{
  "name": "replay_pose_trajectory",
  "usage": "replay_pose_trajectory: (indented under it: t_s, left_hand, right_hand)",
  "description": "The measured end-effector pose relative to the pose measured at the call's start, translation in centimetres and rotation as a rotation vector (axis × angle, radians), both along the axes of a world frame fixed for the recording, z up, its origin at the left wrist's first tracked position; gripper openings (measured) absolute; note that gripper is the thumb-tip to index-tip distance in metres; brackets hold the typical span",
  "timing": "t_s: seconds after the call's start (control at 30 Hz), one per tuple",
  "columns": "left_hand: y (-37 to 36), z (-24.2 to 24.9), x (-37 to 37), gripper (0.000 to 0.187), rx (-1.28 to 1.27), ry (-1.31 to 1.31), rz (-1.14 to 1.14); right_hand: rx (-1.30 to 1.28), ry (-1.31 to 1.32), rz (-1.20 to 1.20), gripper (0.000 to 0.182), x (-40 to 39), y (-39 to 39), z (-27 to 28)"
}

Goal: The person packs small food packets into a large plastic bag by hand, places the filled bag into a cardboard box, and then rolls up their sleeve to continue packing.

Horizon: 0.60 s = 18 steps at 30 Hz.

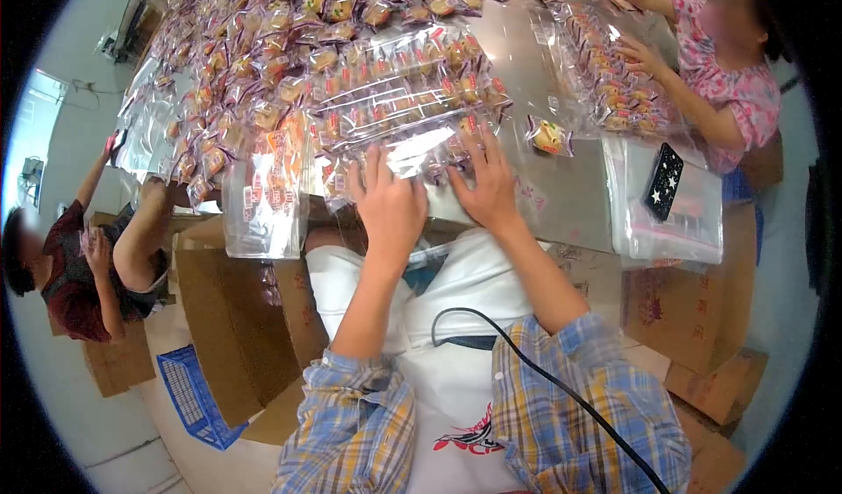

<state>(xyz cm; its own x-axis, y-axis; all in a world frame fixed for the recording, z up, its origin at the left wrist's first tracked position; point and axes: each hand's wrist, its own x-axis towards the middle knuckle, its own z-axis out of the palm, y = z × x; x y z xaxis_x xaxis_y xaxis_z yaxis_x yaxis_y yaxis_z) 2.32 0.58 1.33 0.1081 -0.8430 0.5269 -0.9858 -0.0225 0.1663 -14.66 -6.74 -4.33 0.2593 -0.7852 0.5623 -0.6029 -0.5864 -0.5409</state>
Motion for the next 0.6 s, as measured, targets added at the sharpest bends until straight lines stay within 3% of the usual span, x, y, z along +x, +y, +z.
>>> replay_pose_trajectory:
  t_s: [0.03, 0.17, 0.27, 0.3, 0.4, 0.53, 0.6]
  left_hand:
    - [0.0, 0.5, -0.5, 0.056, -0.003, -0.007, -0.015]
    - [-0.1, 0.1, -1.5, 0.057, 0.025, 0.024, -0.146]
    - [-1.4, -1.5, -1.3, 0.049, -0.008, -0.003, -0.094]
    - [-1.7, -1.2, -1.5, 0.037, -0.041, 0.016, -0.098]
    - [-3.0, -1.2, -2.5, 0.025, -0.129, -0.072, -0.132]
    - [-3.8, -0.4, -3.9, 0.035, 0.073, -0.060, -0.269]
    - [-4.1, 0.0, -4.4, 0.039, 0.019, -0.033, -0.257]
  right_hand:
    - [-0.003, 0.018, 0.006, 0.063, 0.1, -0.1, -0.7]
    - [-0.011, -0.120, 0.030, 0.071, 0.1, 0.4, -0.1]
    - [0.065, -0.186, -0.001, 0.070, -0.1, -0.3, -2.4]
    - [0.096, -0.219, 0.016, 0.069, -0.2, 0.0, -1.4]
    - [0.013, -0.177, 0.038, 0.066, -0.4, -0.3, -1.0]
    - [-0.098, -0.103, -0.018, 0.060, -0.5, 0.0, -0.4]
    - [-0.063, -0.069, -0.026, 0.059, -0.8, 0.4, -0.2]
